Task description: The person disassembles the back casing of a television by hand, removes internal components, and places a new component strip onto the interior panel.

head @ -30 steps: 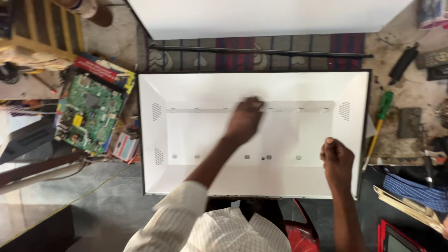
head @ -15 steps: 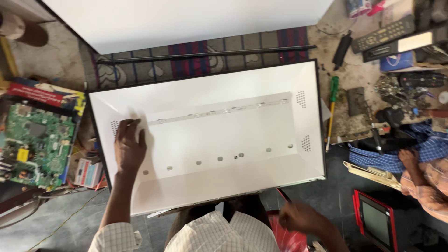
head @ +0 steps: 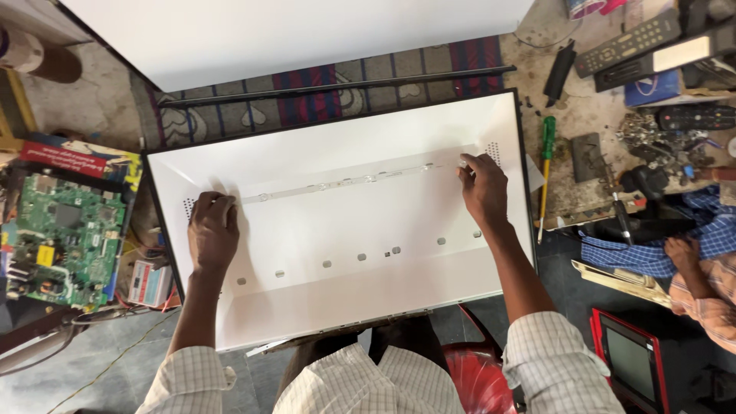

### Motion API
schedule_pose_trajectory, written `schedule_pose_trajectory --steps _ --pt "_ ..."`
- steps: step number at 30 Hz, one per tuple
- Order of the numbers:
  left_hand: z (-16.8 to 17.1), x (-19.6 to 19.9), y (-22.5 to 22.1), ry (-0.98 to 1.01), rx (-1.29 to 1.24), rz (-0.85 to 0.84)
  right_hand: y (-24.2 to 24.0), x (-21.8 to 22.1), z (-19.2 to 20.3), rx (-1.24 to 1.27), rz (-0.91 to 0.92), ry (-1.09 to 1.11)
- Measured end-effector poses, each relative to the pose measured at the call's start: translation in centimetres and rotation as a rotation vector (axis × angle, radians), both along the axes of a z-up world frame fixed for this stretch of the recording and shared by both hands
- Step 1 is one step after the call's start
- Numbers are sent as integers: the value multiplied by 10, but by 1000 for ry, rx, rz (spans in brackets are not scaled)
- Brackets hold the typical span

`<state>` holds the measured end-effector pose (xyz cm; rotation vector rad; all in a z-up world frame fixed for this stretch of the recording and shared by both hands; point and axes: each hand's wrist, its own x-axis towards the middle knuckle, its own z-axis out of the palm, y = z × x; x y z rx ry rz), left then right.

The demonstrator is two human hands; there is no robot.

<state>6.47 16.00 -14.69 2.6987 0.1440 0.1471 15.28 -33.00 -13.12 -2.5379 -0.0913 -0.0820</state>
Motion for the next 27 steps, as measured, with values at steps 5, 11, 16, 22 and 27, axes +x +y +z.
schedule_pose_trajectory --steps 5,11,16,22,27 --pt "-3 -1 6 -50 -7 12 -4 2 -17 -16 52 -78" --pt "-5 3 8 -27 -63 25 -8 7 -19 -29 24 -77" --pt "1 3 7 -31 -29 4 -7 8 -19 -14 22 -84" --pt "5 1 5 -50 -46 9 -8 6 -21 22 -8 -66" --pt "5 -14 -14 -112 -49 33 -14 -3 -32 67 -64 -73"
